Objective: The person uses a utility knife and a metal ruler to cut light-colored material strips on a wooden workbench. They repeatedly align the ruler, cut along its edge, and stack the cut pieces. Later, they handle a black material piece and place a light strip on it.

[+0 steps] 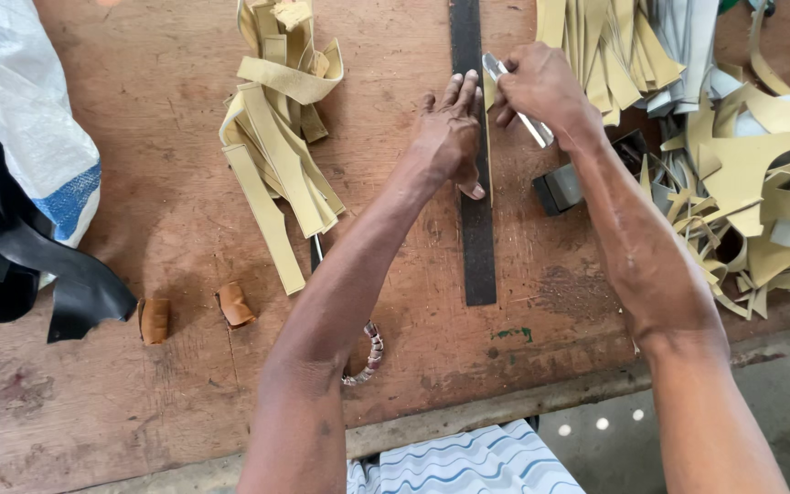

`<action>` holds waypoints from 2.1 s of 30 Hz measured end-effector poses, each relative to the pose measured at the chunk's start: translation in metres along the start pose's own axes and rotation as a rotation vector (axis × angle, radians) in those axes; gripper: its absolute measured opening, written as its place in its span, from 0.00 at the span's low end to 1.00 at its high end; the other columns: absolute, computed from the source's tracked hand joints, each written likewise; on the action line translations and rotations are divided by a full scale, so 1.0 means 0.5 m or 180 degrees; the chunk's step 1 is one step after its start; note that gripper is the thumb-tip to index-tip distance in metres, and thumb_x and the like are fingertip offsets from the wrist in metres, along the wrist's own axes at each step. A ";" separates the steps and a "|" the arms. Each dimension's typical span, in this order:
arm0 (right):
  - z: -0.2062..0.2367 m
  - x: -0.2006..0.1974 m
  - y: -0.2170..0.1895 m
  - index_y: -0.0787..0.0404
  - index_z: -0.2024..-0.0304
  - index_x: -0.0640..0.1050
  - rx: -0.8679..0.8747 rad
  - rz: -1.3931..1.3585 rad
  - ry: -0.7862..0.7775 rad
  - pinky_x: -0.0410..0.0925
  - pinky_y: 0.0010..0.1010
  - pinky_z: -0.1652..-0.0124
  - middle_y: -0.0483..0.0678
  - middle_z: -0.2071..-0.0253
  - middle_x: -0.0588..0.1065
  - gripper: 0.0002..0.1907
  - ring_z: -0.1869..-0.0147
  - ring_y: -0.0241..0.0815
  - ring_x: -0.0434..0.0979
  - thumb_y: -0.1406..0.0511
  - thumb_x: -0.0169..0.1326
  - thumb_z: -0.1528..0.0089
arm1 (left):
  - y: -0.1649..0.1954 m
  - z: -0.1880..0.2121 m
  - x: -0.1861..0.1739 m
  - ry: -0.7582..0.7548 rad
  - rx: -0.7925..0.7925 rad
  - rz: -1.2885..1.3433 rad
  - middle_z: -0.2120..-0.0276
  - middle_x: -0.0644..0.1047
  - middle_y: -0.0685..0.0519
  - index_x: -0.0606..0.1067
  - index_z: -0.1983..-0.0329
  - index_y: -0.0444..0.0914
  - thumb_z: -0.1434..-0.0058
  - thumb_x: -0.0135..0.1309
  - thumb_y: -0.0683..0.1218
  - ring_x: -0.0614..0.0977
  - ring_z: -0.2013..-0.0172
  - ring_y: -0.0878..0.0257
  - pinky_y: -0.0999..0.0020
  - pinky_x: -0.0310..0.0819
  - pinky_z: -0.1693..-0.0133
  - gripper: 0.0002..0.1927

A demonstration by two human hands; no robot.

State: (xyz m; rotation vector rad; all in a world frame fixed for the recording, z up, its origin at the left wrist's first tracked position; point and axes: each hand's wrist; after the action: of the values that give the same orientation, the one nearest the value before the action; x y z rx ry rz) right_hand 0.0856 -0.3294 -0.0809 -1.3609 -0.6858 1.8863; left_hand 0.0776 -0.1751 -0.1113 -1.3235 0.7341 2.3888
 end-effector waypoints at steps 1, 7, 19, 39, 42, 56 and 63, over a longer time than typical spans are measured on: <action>-0.007 0.000 0.002 0.71 0.62 0.77 -0.0029 0.0001 -0.0018 0.77 0.26 0.76 0.55 0.69 0.78 0.08 0.72 0.41 0.82 0.75 0.46 0.36 | -0.001 0.001 0.001 -0.0066 -0.0015 0.0005 0.24 0.30 0.42 0.33 0.24 0.32 0.63 0.74 0.67 0.34 0.24 0.49 0.45 0.31 0.28 0.80; -0.021 0.000 -0.012 0.72 0.63 0.78 0.0185 0.0389 -0.0083 0.76 0.27 0.77 0.56 0.72 0.79 0.08 0.76 0.40 0.81 0.72 0.48 0.34 | -0.005 0.009 -0.003 -0.0136 0.0074 0.0011 0.23 0.31 0.43 0.34 0.23 0.31 0.63 0.74 0.68 0.34 0.23 0.50 0.45 0.31 0.26 0.80; -0.028 -0.013 -0.021 0.67 0.53 0.79 0.0247 0.1077 -0.0165 0.76 0.28 0.74 0.54 0.70 0.81 0.11 0.74 0.39 0.81 0.69 0.48 0.34 | -0.002 0.003 0.006 0.0115 0.0122 0.0298 0.23 0.32 0.42 0.34 0.23 0.31 0.64 0.76 0.63 0.34 0.24 0.50 0.47 0.30 0.26 0.80; 0.016 0.004 0.041 0.78 0.51 0.78 0.0074 0.1640 -0.0290 0.75 0.34 0.74 0.61 0.68 0.78 0.16 0.73 0.45 0.80 0.67 0.49 0.30 | 0.020 -0.028 0.002 -0.0301 -0.0012 -0.0393 0.25 0.28 0.32 0.30 0.22 0.31 0.52 0.69 0.66 0.31 0.26 0.40 0.46 0.27 0.28 0.75; 0.056 0.016 0.039 0.80 0.49 0.78 -0.0838 0.1736 -0.0235 0.74 0.34 0.67 0.65 0.64 0.78 0.16 0.68 0.43 0.79 0.69 0.50 0.30 | 0.023 -0.026 -0.010 -0.0622 0.0036 -0.0437 0.25 0.27 0.34 0.35 0.21 0.36 0.54 0.69 0.67 0.28 0.26 0.39 0.44 0.26 0.27 0.72; 0.294 0.081 -0.011 0.70 0.57 0.76 0.0805 0.1322 -0.0497 0.65 0.30 0.86 0.53 0.80 0.72 0.14 0.85 0.39 0.67 0.69 0.39 0.31 | 0.044 -0.036 0.002 -0.0444 -0.0184 -0.0312 0.26 0.24 0.33 0.45 0.23 0.29 0.53 0.72 0.56 0.27 0.27 0.38 0.35 0.25 0.30 0.65; 0.368 0.132 0.006 0.70 0.64 0.75 0.0725 0.1197 -0.0249 0.64 0.31 0.87 0.50 0.82 0.70 0.18 0.85 0.37 0.67 0.65 0.37 0.30 | 0.042 -0.024 -0.007 -0.0638 -0.0162 -0.0382 0.24 0.24 0.32 0.46 0.23 0.27 0.53 0.71 0.60 0.27 0.25 0.38 0.34 0.26 0.28 0.65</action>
State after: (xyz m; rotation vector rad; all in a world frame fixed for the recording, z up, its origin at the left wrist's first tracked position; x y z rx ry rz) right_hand -0.1036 -0.2825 -0.0649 -1.3416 -0.2489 2.2433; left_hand 0.0772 -0.1992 -0.1076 -1.0927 0.5261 2.4124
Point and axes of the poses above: each hand's wrist, its own z-axis away from the middle knuckle, its own x-axis out of the palm, y = z × x
